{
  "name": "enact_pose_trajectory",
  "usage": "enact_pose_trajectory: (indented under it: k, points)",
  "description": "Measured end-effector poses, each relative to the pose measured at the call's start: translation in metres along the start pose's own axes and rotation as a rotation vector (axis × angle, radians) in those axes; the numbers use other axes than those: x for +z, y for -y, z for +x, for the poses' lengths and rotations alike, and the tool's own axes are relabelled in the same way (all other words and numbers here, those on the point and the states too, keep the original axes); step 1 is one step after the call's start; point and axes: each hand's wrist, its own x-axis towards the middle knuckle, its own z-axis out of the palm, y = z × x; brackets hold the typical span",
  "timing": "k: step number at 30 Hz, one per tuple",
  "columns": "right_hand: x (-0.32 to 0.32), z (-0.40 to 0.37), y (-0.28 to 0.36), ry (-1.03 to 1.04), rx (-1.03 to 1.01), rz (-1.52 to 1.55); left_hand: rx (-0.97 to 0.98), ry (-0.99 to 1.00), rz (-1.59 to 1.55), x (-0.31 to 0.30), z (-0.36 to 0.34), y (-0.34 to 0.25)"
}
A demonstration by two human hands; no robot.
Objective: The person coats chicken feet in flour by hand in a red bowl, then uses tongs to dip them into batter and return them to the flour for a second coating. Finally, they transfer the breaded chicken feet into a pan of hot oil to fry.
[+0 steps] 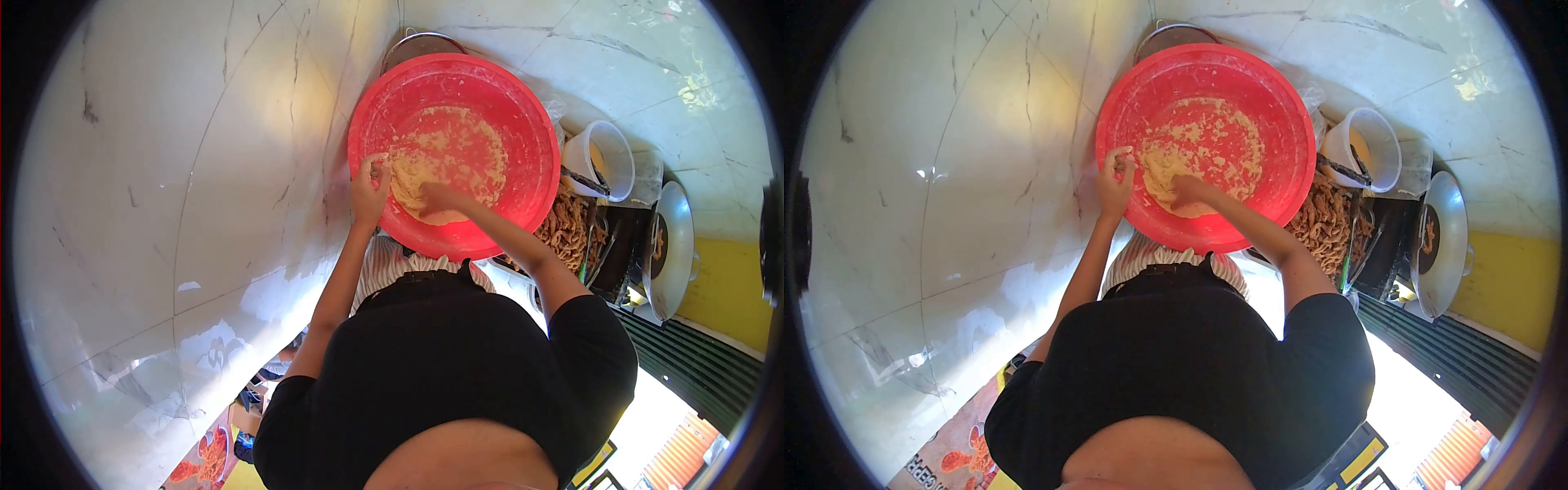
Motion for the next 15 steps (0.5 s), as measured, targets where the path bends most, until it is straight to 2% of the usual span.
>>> enact_pose_trajectory:
  k: [1,3,4,6,7,9,10,12,13,15]
  points:
    - [0.010,0.000,-0.002,-0.001,-0.002,-0.002,0.005,-0.007,0.008,0.001,-0.001,0.001]
    - [0.020,0.000,-0.004,-0.170,-0.131,0.088,0.014,-0.016,0.016,0.002,0.000,0.002]
    - [0.013,0.003,-0.008,-0.171,-0.132,0.088,0.023,-0.022,0.015,0.002,0.000,0.001]
    - [-0.013,0.012,-0.017,0.171,0.119,0.319,0.033,-0.027,0.018,0.002,0.000,0.001]
    - [-0.030,0.011,-0.010,0.168,0.118,0.319,0.018,-0.021,0.001,0.002,0.000,0.001]
    - [-0.064,0.006,0.006,-0.080,0.300,0.493,0.007,-0.013,-0.018,0.002,0.001,0.001]
    - [-0.039,0.036,-0.033,-0.082,0.300,0.495,0.012,-0.009,-0.017,0.002,0.000,0.000]
    - [0.009,0.109,-0.105,-0.729,-0.129,0.095,0.016,-0.004,-0.014,0.001,0.000,-0.003]
    - [-0.001,0.097,-0.081,-0.731,-0.128,0.097,0.009,0.008,0.010,0.000,0.000,-0.003]
    - [-0.007,0.077,-0.028,-0.848,0.098,0.000,0.007,0.022,0.033,0.001,0.000,-0.002]
